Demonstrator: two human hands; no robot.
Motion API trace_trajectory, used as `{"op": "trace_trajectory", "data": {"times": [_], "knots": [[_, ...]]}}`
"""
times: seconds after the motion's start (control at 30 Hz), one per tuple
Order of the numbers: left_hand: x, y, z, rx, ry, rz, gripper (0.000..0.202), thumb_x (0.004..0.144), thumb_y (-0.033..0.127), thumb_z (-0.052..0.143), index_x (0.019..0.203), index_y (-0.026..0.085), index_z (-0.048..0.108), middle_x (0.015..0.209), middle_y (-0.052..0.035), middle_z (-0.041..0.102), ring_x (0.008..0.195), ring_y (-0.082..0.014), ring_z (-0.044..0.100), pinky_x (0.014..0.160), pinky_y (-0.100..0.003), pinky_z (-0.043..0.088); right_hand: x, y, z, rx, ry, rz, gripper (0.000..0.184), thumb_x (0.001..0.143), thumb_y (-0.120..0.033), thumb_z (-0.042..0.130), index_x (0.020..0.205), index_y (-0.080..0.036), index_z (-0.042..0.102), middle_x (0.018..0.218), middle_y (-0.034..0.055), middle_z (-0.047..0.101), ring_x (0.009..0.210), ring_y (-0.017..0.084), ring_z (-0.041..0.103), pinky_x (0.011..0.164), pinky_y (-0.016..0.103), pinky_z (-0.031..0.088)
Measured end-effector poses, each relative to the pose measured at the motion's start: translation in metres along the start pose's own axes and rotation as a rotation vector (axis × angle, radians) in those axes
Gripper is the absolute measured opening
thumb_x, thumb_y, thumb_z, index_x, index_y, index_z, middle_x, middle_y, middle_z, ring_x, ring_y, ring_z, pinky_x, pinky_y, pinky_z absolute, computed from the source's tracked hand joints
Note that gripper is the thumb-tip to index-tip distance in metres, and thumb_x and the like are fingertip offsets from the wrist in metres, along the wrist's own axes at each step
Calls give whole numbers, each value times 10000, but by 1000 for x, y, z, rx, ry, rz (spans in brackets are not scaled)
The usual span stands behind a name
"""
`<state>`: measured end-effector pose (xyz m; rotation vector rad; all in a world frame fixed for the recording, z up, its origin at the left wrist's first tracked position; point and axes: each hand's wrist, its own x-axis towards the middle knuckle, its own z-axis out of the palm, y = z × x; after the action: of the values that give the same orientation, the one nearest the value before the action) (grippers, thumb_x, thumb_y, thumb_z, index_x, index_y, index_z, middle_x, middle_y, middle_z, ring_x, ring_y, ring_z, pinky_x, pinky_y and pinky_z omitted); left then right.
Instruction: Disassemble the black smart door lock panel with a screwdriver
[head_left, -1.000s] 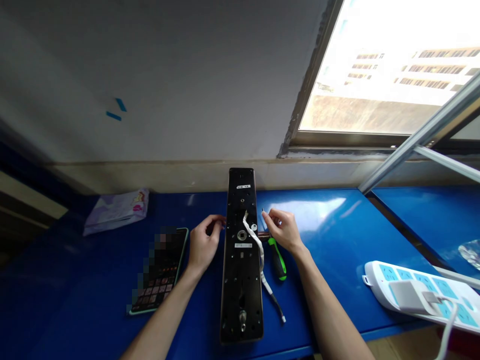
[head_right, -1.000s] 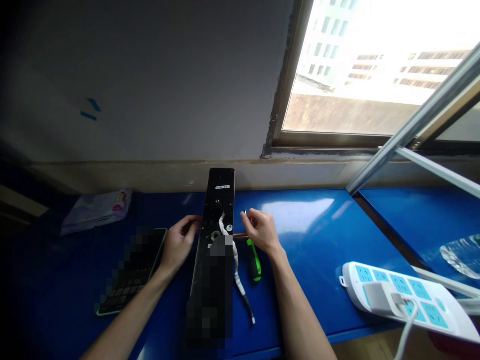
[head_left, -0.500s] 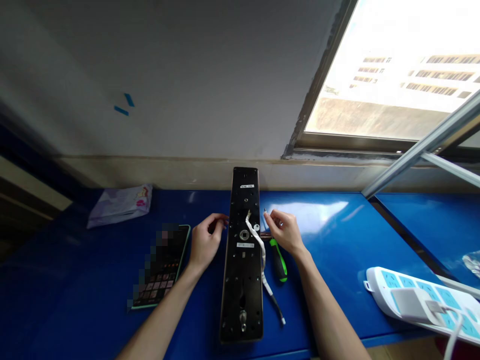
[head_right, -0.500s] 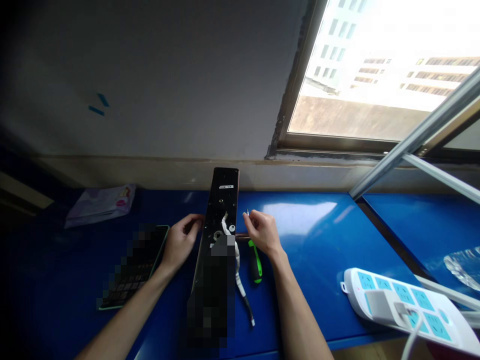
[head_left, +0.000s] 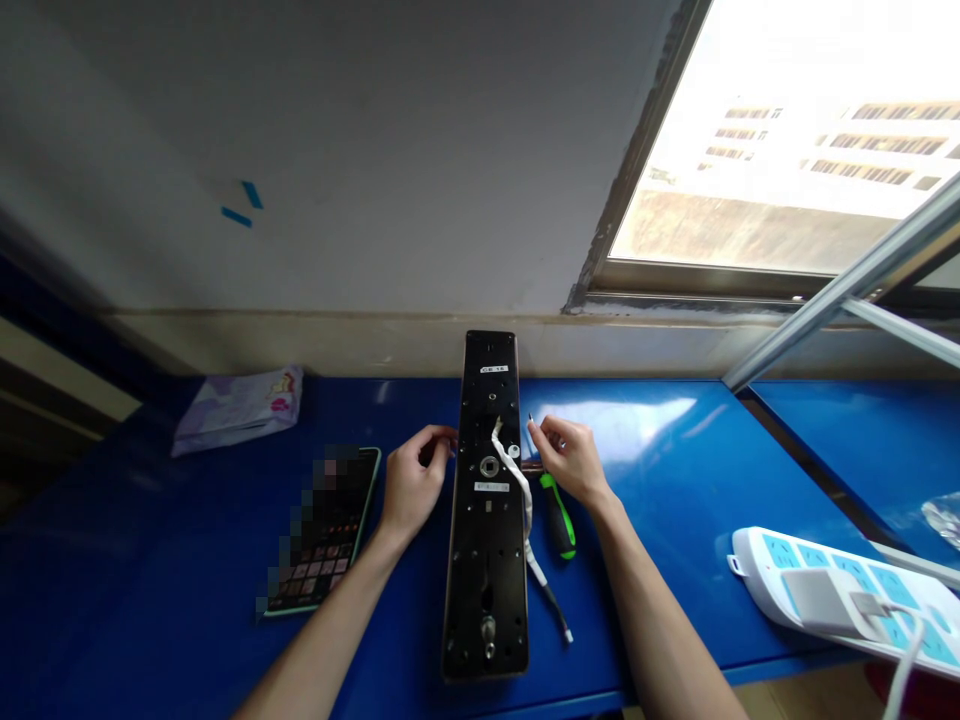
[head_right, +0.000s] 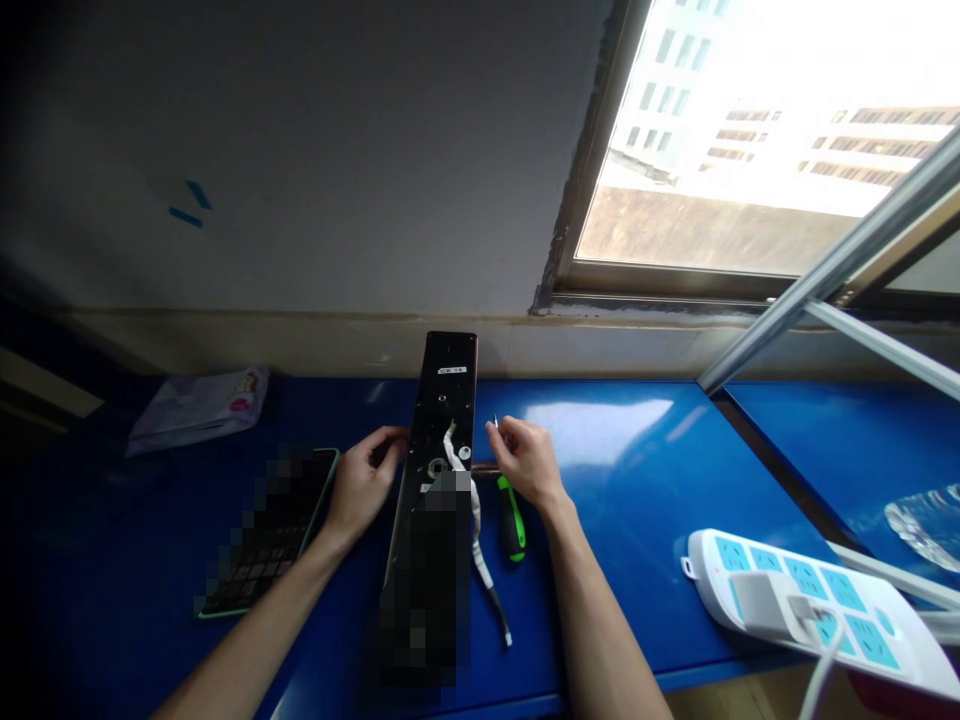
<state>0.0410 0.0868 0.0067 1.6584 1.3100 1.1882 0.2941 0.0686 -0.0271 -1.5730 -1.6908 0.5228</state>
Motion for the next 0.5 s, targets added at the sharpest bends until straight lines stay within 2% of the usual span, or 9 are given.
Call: {"op": "trace_trajectory", "data": {"times": [0.2, 0.3, 0.33, 0.4, 0.43, 0.5], "knots": [[-2, 2, 1, -18, 0, 0, 241, 916, 364, 588, 905, 207, 770, 892, -58, 807, 822, -253, 735, 763, -334, 545, 1, -12, -9, -78, -50, 29, 337, 1035, -394, 665, 1310, -199, 661, 1330, 96, 680, 1101, 238, 704, 933, 445, 619], [-4, 1, 2, -39, 15, -11, 276, 945, 387, 575, 1046, 198, 750, 896, -57, 791, 828, -248, 737, 767, -332, 551, -2, -24, -23, -153, -87, 83, 317, 1039, -402, 658, 1277, -193, 668, 1268, 89, 699, 1034, 214, 713, 888, 416, 625], [-4, 2, 2, -49, 20, -17, 309, 963, 402, 562, 1118, 195, 732, 898, -54, 784, 828, -244, 739, 767, -331, 554, -5, -29, -29, -183, -98, 103, 315, 1037, -417, 659, 1245, -180, 672, 1204, 78, 712, 975, 198, 715, 848, 395, 625], [-6, 3, 3, -72, 25, -26, 373, 1001, 437, 526, 1237, 197, 685, 899, -46, 772, 830, -235, 741, 774, -328, 563, -14, -38, -39, -241, -122, 147, 322, 1016, -479, 668, 1107, -170, 674, 946, 21, 704, 761, 151, 669, 707, 323, 580], [-8, 5, 4, -81, 23, -28, 395, 1013, 457, 512, 1273, 203, 667, 901, -42, 769, 834, -232, 742, 778, -326, 568, -19, -42, -44, -261, -139, 164, 355, 963, -526, 715, 1042, -186, 653, 781, -6, 668, 657, 161, 624, 614, 298, 512], [-10, 9, 5, -123, -3, -26, 425, 1021, 487, 510, 1321, 213, 637, 942, -43, 775, 861, -229, 750, 796, -328, 581, -31, -49, -50, -276, -187, 185, 380, 864, -519, 804, 997, -227, 600, 636, -49, 601, 539, 161, 550, 516, 274, 368]]}}
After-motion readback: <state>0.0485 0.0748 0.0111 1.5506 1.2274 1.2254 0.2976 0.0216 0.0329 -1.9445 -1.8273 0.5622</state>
